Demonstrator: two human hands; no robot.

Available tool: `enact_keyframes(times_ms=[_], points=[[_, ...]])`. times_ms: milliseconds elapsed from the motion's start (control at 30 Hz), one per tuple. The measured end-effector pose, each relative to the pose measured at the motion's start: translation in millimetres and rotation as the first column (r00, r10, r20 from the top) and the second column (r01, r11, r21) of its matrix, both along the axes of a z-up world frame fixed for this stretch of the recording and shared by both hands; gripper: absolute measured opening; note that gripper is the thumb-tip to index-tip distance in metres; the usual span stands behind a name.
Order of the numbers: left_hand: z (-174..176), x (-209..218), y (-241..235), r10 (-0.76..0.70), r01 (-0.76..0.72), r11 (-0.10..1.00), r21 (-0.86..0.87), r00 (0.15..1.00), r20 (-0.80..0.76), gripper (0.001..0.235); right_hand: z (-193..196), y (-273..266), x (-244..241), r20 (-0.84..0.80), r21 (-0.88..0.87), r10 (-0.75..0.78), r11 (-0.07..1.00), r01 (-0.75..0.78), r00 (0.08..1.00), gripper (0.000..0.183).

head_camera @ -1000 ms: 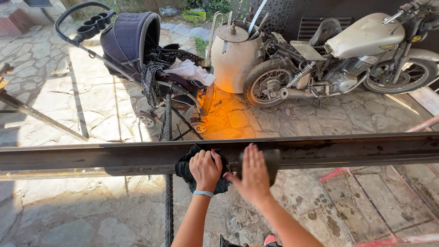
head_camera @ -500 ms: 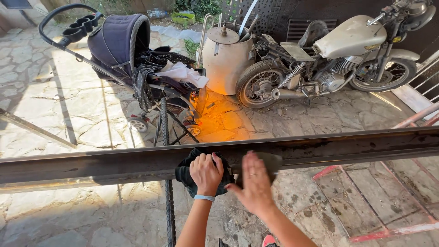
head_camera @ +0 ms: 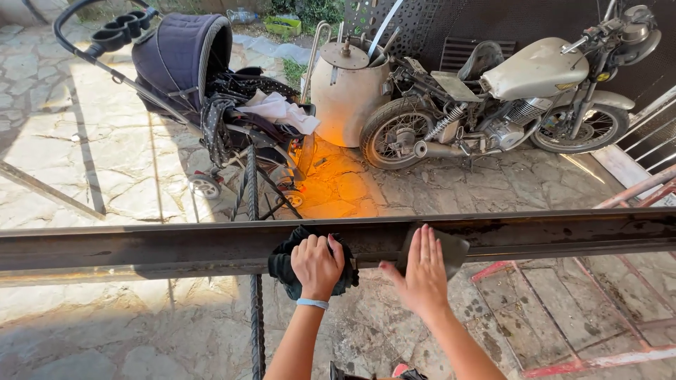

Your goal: Sanding and cleaning a long metal beam using a sanding block and a cloth to prepare it for further work.

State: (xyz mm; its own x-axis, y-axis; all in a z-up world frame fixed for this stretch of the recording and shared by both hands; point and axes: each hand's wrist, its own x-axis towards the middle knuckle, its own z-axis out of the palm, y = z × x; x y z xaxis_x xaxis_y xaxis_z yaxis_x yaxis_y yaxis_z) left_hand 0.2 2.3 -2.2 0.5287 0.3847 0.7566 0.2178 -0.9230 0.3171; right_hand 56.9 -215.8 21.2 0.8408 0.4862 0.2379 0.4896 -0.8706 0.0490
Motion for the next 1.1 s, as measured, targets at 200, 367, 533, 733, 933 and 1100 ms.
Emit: enact_keyframes(times_ms=[200, 367, 533, 733, 933, 1100], points=[[0.5, 3.5, 1.0, 0.032, -0.034, 0.998, 0.046, 0.998, 0.049, 0.043, 4.6, 65.4, -29.7, 0.546, -0.269, 0.177, 0.963, -0.029, 0.819, 0.115], [7.4, -2.0, 1.6, -0.005, 0.005, 1.000, 0.017, 1.000, 0.005, 0.047, 4.3, 19.4, -12.5, 0.209, -0.158, 0.091, 0.986, -0.058, 0.974, 0.111], [4.4, 0.3, -0.8, -0.025, 0.026, 1.000, 0.001, 1.000, -0.017, 0.048, 15.5, 39.6, 0.8, -0.149, -0.147, -0.014, 0.989, -0.008, 0.989, 0.115], [4.3, 1.5, 0.3, -0.004, 0.004, 1.000, 0.010, 1.000, -0.020, 0.049, 14.0, 9.4, -27.0, -0.058, -0.016, 0.209, 0.977, -0.210, 0.976, 0.111], [2.7, 0.0, -2.0, -0.027, 0.027, 1.000, 0.007, 0.999, -0.028, 0.047, 16.5, 28.8, 1.4, -0.090, -0.081, 0.048, 0.995, -0.056, 0.995, 0.112], [3.5, 3.0, -2.0, -0.022, 0.021, 0.999, -0.027, 0.999, -0.028, 0.047, 29.0, 7.3, -31.8, -0.152, -0.005, 0.282, 0.958, -0.287, 0.947, 0.114]])
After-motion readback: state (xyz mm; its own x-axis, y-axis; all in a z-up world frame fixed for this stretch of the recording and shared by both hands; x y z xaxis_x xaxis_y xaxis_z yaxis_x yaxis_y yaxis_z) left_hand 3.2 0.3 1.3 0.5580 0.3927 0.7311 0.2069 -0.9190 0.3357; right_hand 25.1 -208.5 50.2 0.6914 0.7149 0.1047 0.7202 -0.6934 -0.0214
